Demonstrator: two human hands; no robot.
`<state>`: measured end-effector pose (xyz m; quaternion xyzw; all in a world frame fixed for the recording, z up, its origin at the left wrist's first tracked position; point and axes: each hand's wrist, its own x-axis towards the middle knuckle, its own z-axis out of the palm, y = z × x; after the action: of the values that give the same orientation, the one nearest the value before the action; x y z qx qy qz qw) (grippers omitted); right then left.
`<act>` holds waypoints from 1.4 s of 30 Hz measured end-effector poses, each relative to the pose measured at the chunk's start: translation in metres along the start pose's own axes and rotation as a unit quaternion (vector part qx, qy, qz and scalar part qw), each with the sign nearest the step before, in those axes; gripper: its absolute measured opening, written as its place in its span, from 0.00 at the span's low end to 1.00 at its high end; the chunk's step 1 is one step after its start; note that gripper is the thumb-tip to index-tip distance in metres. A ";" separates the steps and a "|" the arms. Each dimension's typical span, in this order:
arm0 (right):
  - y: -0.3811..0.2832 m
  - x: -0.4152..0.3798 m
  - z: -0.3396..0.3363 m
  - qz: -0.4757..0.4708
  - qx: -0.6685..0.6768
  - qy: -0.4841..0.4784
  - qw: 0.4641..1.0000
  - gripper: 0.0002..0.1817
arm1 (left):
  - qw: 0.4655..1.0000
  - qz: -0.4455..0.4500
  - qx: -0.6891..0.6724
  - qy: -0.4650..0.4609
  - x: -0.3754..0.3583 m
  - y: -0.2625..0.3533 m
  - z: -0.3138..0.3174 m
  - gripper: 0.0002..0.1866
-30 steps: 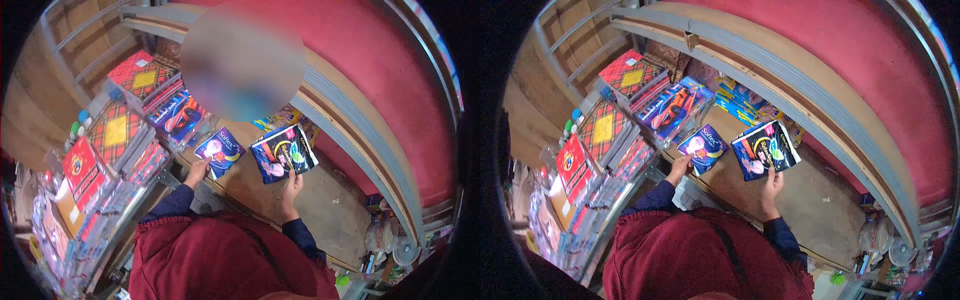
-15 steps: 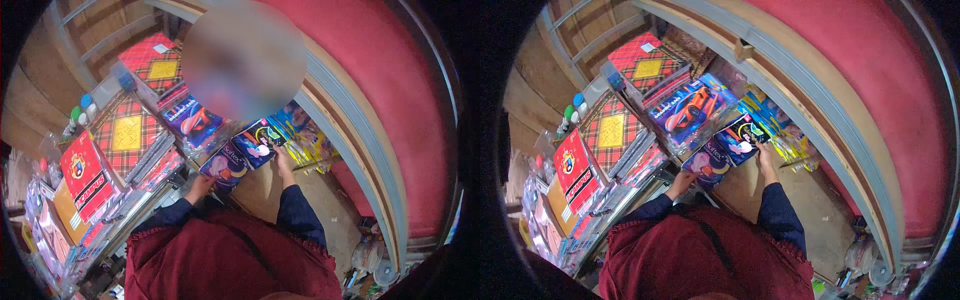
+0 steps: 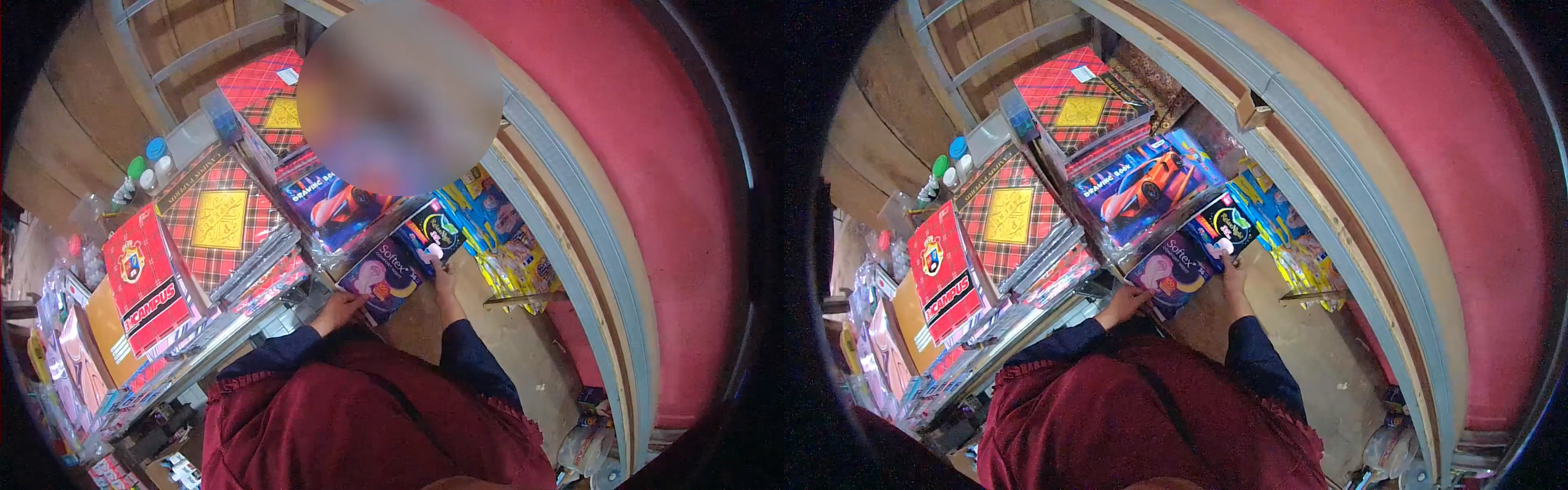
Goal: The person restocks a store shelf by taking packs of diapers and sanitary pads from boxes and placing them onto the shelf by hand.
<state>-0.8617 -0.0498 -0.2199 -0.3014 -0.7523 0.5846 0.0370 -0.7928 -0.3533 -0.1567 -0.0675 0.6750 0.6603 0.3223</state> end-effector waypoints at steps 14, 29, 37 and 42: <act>0.026 0.015 0.009 -0.124 0.068 -0.057 0.988 0.21 | 0.998 0.019 0.052 -0.005 0.024 -0.002 -0.013 0.20; 0.071 -0.262 -0.153 -0.059 0.282 0.223 0.931 0.13 | 0.983 0.077 0.071 -0.148 -0.038 -0.007 0.020 0.27; 0.138 -0.481 -0.244 -0.026 0.257 0.429 0.866 0.13 | 0.871 0.091 0.120 -0.467 -0.132 -0.046 0.225 0.22; 0.175 -0.626 -0.231 0.017 0.297 0.492 0.818 0.13 | 0.785 0.051 0.126 -0.605 -0.236 -0.111 0.321 0.19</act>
<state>-0.1855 -0.1392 -0.1198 -0.5364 -0.4187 0.5536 0.4800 -0.4397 -0.1452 -0.1013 0.4210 0.4214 0.4904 0.6361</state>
